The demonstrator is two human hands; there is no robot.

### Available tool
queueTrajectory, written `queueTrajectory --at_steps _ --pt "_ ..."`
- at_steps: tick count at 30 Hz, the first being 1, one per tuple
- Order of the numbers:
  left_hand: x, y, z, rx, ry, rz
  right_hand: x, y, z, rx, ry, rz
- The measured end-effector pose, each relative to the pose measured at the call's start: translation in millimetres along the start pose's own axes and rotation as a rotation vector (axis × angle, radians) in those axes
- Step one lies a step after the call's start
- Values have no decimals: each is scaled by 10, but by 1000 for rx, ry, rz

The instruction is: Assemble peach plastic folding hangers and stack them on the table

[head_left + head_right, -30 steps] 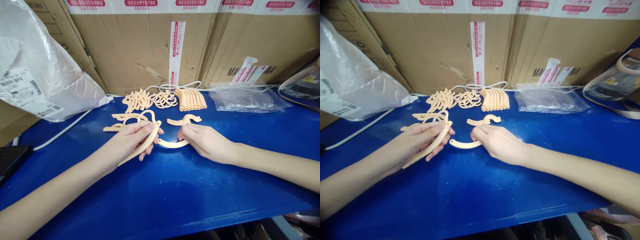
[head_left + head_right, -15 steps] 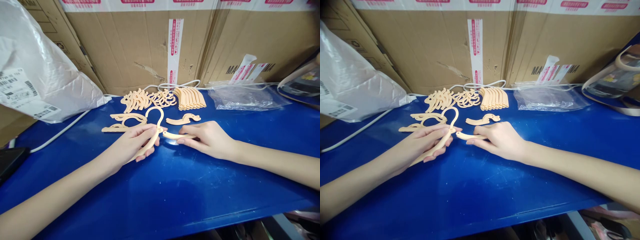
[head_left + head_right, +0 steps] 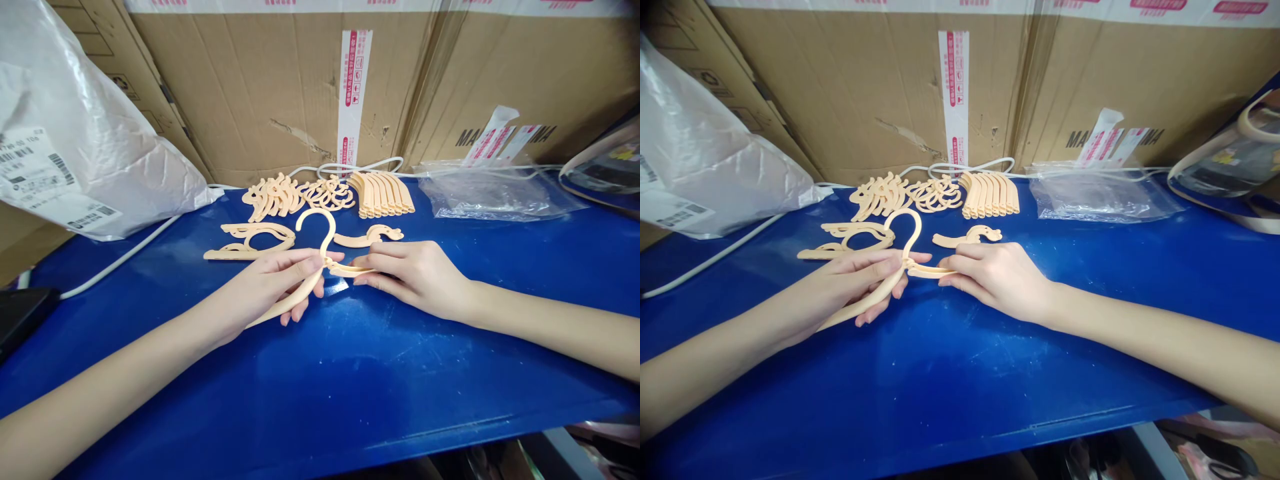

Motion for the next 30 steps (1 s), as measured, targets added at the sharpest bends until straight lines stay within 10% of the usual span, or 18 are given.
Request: queueTrajectory --at_steps 30 --pt "10 14 31 70 -26 107 5 8 149 178 -305 -49"
Point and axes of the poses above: each hand's wrist, its own y-axis towards the middle knuckle, its own x-axis out of the back of the hand, z = x × y, the point moved 5 cm from there along y, towards the middle knuckle, and after that the axes turned 3 degrees about y, right-handed, at the moved point
